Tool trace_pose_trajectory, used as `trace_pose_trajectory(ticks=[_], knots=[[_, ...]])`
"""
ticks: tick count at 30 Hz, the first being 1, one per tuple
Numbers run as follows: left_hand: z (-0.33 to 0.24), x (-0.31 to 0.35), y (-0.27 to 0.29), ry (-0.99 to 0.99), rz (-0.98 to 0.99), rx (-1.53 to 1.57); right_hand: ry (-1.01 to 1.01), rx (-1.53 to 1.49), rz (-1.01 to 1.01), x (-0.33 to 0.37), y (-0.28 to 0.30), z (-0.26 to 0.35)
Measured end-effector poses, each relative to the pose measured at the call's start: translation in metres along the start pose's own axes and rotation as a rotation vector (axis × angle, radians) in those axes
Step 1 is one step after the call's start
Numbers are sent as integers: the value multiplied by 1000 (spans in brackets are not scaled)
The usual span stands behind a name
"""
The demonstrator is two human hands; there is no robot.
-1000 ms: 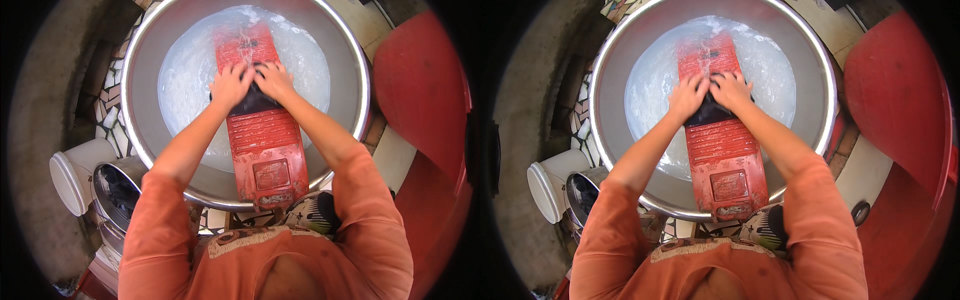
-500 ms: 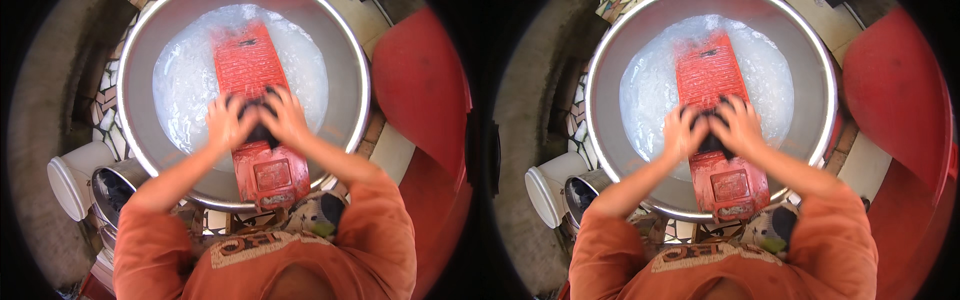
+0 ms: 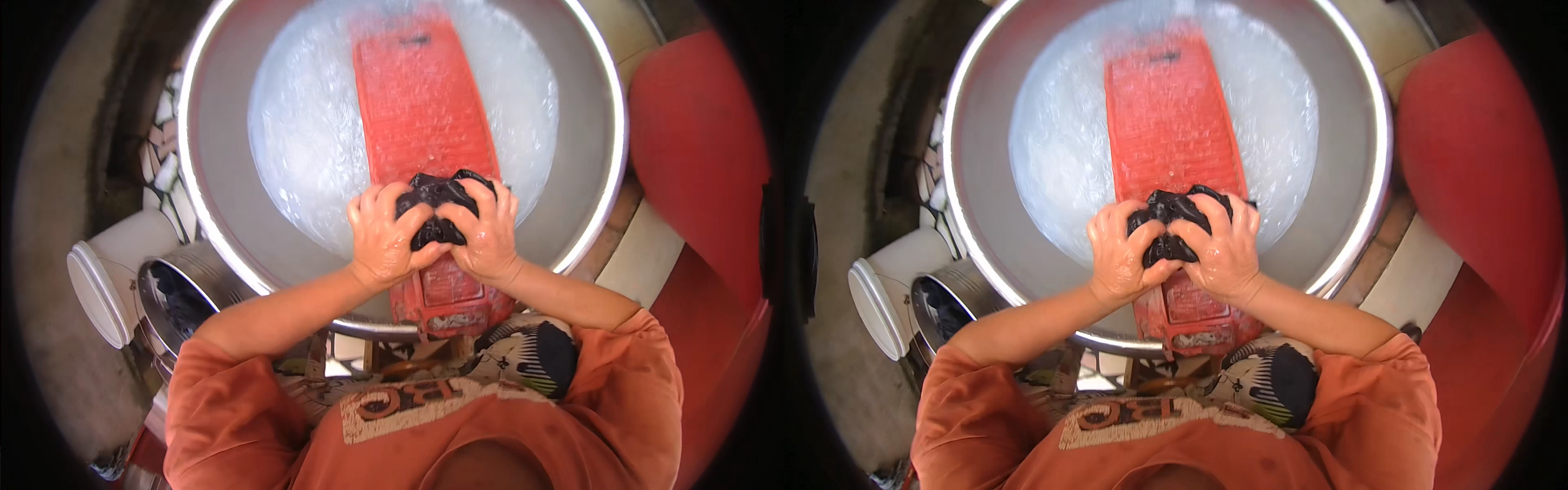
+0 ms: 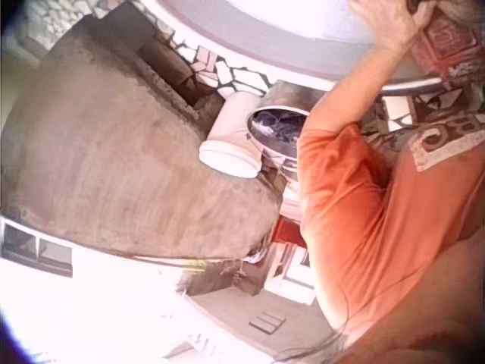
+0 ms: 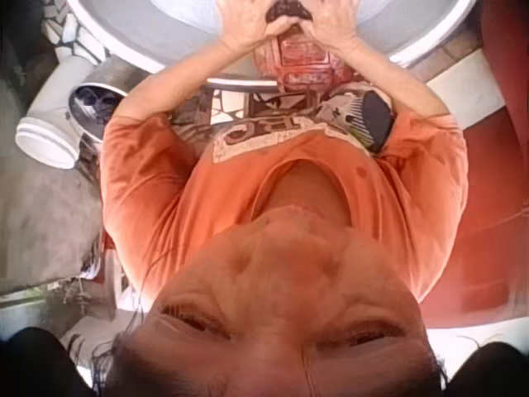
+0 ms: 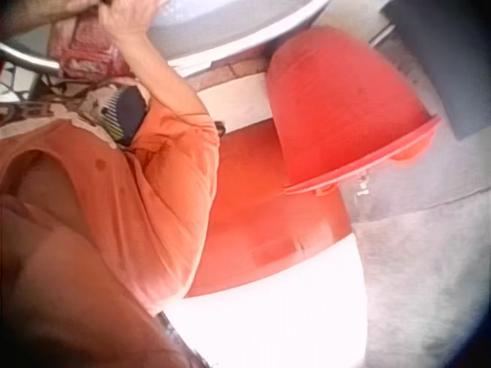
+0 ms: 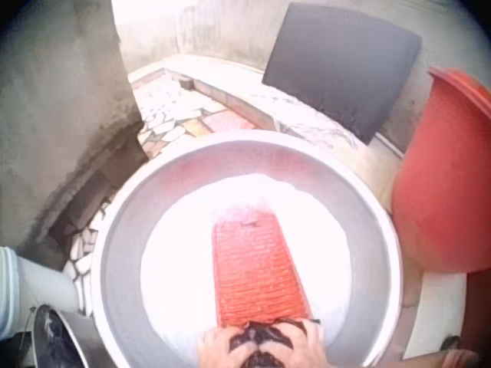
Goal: The person scrubs clothes on a washboard in a basin, empties the water, places clothes into the basin, pours clean water over them using a bailer, and washes the clothes by hand.
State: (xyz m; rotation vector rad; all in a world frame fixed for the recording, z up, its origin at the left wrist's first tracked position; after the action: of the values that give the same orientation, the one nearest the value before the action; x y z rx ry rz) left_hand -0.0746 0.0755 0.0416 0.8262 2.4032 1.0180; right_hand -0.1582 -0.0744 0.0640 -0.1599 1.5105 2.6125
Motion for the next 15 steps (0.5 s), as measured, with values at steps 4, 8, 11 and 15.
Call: trace_pose_trajectory(ticks=[4,8,11,15], knots=[[42,-120,-28,383,43,-149,-183,53,-164,-120,-51,-75],[59,-114,-47,491,-62,-252,-334,247,-94,-115,-87,-84],[30,-28,-7,15,-66,-72,-133,-30,-17,-31,-34,-27],[18,-34,-2,-11,-58,-106,55,62,-115,-46,-18,-22]])
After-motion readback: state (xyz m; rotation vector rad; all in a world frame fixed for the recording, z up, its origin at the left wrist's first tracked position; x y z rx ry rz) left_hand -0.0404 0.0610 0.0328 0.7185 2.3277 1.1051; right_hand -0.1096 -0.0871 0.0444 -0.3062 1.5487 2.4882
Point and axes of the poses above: each hand's wrist, its own x-axis away from the middle knuckle, its own y-axis out of the back of the hand, z = x × y, the point moved 1 cm from there along -x, towards the middle knuckle, and after that the axes turned 1 degree about z, right-handed, at the moved point
